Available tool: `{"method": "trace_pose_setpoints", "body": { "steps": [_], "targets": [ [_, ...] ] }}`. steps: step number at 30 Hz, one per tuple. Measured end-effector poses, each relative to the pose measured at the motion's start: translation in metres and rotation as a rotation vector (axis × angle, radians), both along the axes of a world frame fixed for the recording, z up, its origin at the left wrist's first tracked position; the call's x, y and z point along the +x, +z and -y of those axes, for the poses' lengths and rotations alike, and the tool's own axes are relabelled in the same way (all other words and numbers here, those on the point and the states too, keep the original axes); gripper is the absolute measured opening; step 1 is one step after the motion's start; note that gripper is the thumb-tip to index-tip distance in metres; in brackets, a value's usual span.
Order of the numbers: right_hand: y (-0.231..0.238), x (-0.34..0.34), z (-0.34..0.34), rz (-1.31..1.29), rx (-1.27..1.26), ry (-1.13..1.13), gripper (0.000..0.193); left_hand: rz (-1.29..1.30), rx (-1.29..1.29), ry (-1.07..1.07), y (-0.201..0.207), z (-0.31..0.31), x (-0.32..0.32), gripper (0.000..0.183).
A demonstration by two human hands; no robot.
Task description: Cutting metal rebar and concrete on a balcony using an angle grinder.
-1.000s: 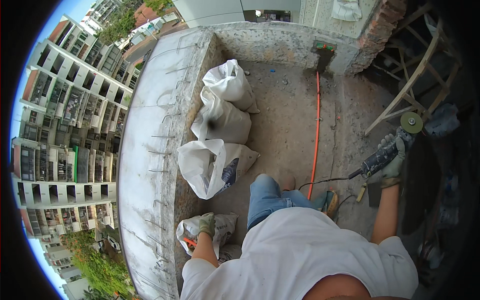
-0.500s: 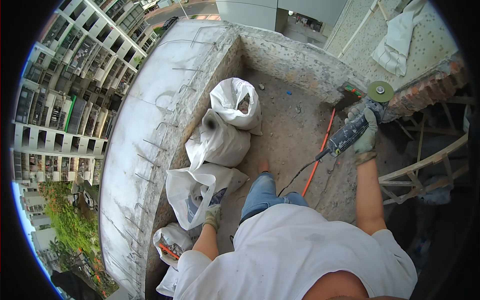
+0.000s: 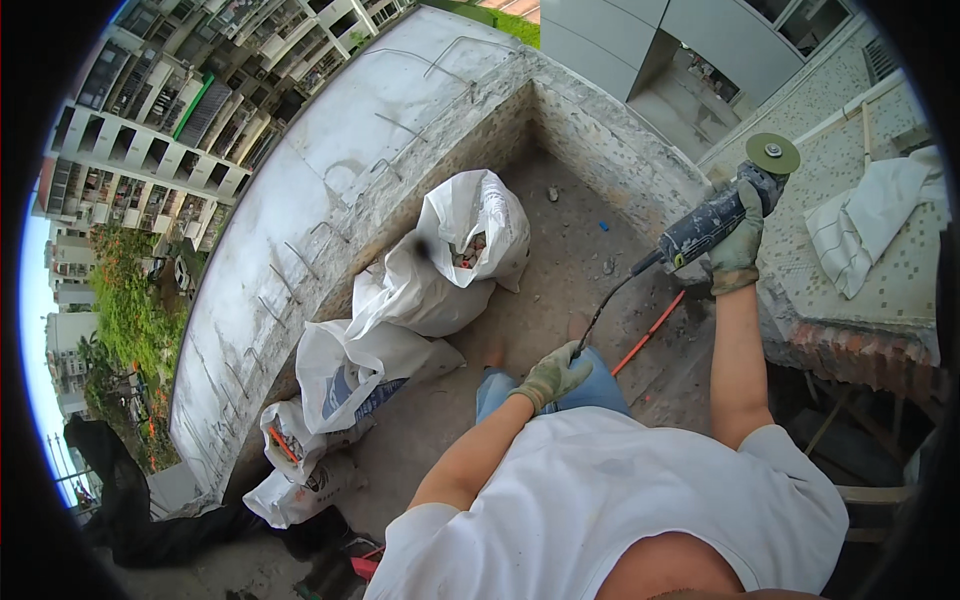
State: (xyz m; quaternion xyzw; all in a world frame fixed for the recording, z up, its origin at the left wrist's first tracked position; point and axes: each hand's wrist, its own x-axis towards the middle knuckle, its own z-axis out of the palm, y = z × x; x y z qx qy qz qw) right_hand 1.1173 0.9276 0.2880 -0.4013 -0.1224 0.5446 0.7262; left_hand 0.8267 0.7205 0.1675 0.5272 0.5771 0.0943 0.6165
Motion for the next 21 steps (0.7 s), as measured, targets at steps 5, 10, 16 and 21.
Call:
{"method": "trace_pose_setpoints", "body": {
  "steps": [5, 10, 16, 21],
  "targets": [
    [0.002, 0.046, -0.08, -0.105, 0.074, 0.215, 0.038, -0.385, -0.065, -0.006, -0.031, -0.004, 0.013, 0.038],
    [0.004, 0.077, -0.129, -0.079, 0.147, 0.24, 0.038, -0.763, -0.207, 0.26, -0.051, -0.008, 0.002, 0.042],
    [-0.011, 0.118, -0.15, 0.014, 0.104, 0.229, 0.04, -0.755, -0.416, 0.537, -0.067, -0.036, -0.004, 0.047],
    [-0.039, 0.094, -0.155, 0.002, 0.051, 0.387, 0.038, -0.462, -0.378, 0.897, -0.132, 0.028, 0.0, 0.051]
  ]
}}
